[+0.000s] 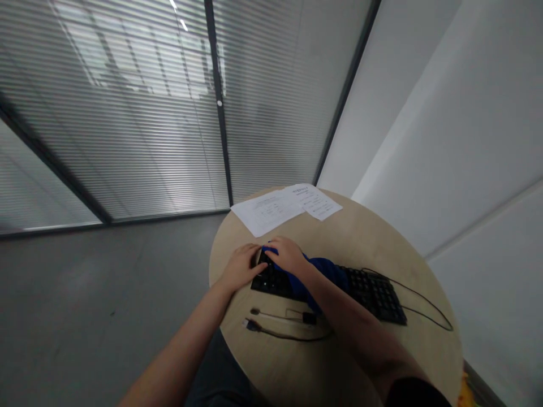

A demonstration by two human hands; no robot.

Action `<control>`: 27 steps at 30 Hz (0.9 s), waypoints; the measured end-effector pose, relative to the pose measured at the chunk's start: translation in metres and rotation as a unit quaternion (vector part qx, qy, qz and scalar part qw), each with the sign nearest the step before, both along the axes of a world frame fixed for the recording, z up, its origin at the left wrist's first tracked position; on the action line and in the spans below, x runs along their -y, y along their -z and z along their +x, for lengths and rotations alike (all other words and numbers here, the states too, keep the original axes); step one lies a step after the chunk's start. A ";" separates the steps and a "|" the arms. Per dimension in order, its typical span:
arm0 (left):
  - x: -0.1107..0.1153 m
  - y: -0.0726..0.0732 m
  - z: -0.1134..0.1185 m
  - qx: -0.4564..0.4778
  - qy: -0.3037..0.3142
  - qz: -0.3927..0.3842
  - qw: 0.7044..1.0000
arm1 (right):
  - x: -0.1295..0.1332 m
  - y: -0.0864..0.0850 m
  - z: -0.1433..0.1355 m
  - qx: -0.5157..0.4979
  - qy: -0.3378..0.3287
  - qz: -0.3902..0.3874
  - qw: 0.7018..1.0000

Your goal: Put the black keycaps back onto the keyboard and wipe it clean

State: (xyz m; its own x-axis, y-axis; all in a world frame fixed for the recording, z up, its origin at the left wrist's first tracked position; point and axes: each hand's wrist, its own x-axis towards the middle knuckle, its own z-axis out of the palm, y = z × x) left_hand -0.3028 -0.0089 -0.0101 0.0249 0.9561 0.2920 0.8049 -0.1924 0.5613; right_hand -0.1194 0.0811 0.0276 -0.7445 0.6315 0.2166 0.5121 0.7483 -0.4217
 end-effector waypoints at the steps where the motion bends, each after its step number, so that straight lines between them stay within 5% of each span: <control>1: 0.000 0.001 0.000 -0.007 -0.001 -0.002 1.000 | -0.001 0.005 0.000 0.012 0.005 0.005 1.000; 27: 0.006 0.000 0.005 -0.044 -0.013 -0.016 0.999 | 0.007 0.014 0.005 0.001 -0.017 0.053 0.998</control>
State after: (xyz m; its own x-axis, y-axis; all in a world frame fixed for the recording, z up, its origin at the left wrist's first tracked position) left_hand -0.2974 -0.0145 -0.0104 0.0241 0.9658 0.2582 0.8556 -0.1535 0.4944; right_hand -0.1140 0.0737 0.0136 -0.7660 0.5795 0.2781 0.4865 0.8054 -0.3386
